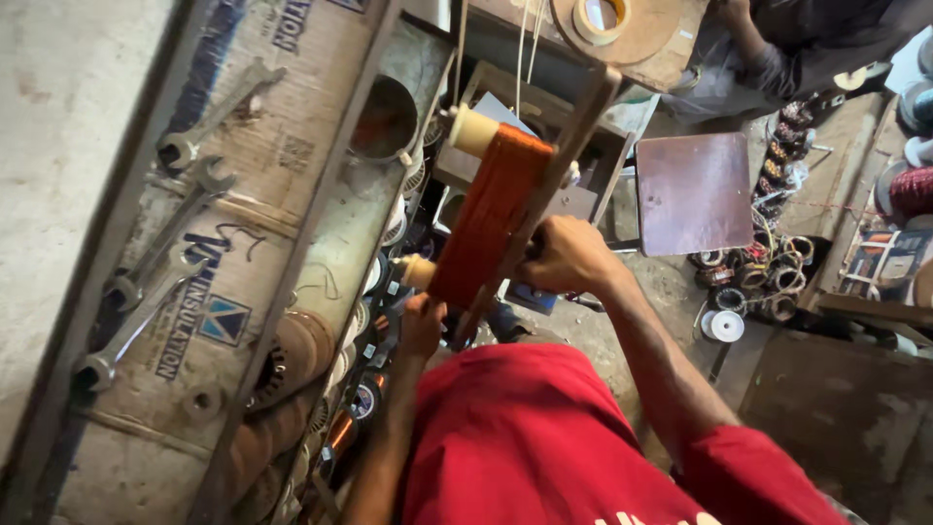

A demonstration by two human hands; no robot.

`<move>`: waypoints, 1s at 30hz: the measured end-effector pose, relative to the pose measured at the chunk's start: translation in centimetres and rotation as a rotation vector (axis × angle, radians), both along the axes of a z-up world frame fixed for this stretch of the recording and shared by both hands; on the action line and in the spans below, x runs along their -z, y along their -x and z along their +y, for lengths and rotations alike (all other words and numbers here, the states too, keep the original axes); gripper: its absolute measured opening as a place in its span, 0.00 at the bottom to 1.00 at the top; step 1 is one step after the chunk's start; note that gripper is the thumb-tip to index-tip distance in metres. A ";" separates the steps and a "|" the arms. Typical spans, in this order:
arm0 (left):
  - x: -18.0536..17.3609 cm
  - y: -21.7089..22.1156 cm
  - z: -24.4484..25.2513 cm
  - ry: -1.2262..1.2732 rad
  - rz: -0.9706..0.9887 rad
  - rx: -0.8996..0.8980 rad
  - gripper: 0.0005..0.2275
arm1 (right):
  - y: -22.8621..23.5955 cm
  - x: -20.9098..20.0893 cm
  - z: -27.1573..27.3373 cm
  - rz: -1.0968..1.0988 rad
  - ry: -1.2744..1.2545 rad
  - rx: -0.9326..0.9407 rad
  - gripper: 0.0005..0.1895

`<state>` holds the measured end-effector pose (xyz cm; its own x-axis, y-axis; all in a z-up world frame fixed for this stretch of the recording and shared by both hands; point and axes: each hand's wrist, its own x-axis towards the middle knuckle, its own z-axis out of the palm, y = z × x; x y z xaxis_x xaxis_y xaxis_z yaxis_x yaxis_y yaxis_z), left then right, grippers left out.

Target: The person operates a manual wire winding machine to wrap copper wire onto a rectangular core. They repeatedly turn a crank to spin the core while guiding the wire with their hands to ensure even layers.

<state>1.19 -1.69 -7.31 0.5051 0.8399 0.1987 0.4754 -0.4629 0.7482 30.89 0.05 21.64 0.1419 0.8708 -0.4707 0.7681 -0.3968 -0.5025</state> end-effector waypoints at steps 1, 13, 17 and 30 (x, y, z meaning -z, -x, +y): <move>0.8 0.2 -0.6 -0.341 0.078 0.047 0.22 | -0.3 0.2 0.0 0.026 0.032 -0.016 0.21; 3.8 4.5 -0.5 0.718 -0.005 -0.076 0.22 | -1.9 -1.1 0.5 0.165 0.055 -0.038 0.20; 4.4 5.5 0.9 0.681 0.099 0.025 0.24 | -1.8 -1.2 0.6 0.292 0.226 0.059 0.20; -10.8 2.6 12.0 0.629 -0.123 0.080 0.17 | -11.2 5.2 1.1 0.586 -0.146 -0.045 0.26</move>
<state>-1.43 10.31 3.52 0.5756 0.7757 -0.2587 0.3511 0.0512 0.9349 42.11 1.19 16.43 -0.1434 0.9316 -0.3341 0.3609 -0.2652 -0.8941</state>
